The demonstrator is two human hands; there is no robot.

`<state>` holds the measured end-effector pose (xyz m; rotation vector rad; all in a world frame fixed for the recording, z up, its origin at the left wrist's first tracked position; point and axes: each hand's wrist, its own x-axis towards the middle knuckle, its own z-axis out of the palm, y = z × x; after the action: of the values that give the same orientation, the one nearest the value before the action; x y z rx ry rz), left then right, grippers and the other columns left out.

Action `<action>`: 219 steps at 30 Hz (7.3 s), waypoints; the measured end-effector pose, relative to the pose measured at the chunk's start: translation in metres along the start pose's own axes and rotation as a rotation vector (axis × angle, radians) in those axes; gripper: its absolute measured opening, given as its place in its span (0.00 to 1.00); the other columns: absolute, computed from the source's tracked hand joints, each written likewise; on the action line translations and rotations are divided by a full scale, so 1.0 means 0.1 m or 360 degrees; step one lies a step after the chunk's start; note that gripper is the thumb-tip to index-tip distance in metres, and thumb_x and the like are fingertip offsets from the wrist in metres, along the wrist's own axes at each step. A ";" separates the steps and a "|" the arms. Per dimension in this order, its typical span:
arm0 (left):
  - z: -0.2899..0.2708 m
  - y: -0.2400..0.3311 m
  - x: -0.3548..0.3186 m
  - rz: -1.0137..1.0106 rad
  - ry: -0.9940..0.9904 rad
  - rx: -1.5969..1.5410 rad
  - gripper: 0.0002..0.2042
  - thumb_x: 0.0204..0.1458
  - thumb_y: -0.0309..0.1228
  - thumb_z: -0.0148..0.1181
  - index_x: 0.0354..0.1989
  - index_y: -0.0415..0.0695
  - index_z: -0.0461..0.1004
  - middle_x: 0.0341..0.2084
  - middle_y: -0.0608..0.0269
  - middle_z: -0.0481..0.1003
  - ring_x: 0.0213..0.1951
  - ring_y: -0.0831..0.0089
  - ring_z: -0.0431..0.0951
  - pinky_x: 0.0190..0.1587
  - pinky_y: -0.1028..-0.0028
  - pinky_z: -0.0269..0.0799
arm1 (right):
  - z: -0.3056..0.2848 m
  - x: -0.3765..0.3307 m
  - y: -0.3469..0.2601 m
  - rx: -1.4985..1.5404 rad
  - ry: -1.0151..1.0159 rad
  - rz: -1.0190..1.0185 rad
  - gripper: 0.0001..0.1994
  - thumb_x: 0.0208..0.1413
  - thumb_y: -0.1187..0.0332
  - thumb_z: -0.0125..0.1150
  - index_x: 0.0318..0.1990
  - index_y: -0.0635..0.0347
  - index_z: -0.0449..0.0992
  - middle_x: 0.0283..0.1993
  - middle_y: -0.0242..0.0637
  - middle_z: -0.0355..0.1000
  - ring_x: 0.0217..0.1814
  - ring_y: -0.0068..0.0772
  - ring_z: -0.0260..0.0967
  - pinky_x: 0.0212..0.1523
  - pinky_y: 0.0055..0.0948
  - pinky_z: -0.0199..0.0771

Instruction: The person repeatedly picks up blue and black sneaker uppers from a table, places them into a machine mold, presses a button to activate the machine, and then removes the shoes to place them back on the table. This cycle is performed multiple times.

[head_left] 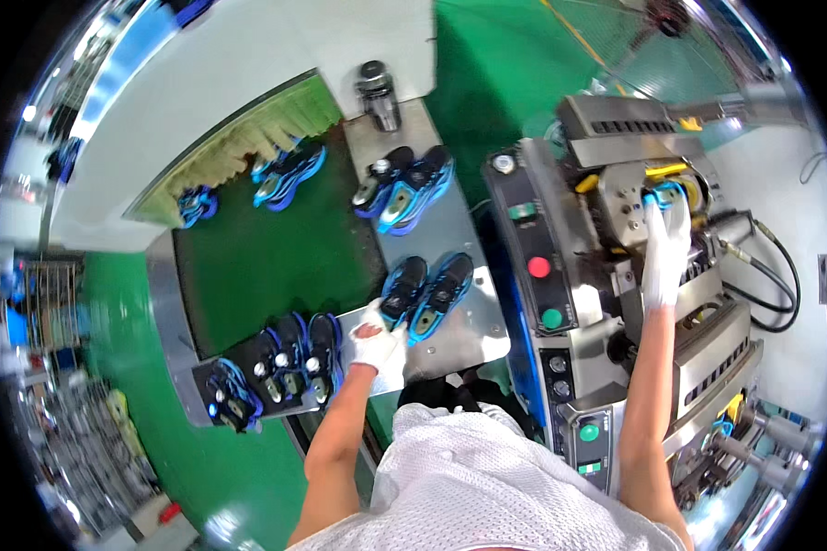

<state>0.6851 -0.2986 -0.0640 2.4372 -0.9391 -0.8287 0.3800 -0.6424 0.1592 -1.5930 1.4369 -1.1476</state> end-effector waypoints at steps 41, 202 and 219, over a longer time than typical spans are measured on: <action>0.40 0.91 -3.31 0.2421 -0.1722 0.0826 0.43 0.49 0.47 0.72 0.65 0.29 0.60 0.58 0.38 0.70 0.59 0.48 0.72 0.61 0.58 0.67 | -0.27 -7.25 -0.97 0.1282 0.2642 0.1109 0.30 0.47 0.64 0.78 0.55 0.70 0.72 0.45 0.37 0.77 0.44 0.25 0.75 0.45 0.30 0.78; -2.81 -1.59 3.77 0.0713 0.0207 0.1304 0.36 0.44 0.52 0.71 0.58 0.44 0.68 0.42 0.53 0.79 0.47 0.57 0.79 0.49 0.51 0.71 | 0.64 -4.05 0.10 -0.1645 -0.0290 0.0976 0.48 0.50 0.60 0.72 0.76 0.60 0.50 0.74 0.51 0.60 0.76 0.50 0.58 0.74 0.43 0.54; -2.80 0.04 0.23 0.0760 -0.1092 -0.0580 0.39 0.41 0.36 0.75 0.65 0.37 0.68 0.53 0.49 0.78 0.50 0.64 0.79 0.56 0.63 0.74 | 1.77 -3.79 -0.19 0.0347 -0.1132 0.1085 0.22 0.65 0.53 0.57 0.55 0.63 0.79 0.50 0.48 0.79 0.51 0.42 0.77 0.53 0.34 0.76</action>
<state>0.8789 -0.2765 0.1379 1.5262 -1.3782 -1.5154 0.5528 -0.2764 0.0513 -1.0491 1.1601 -0.2733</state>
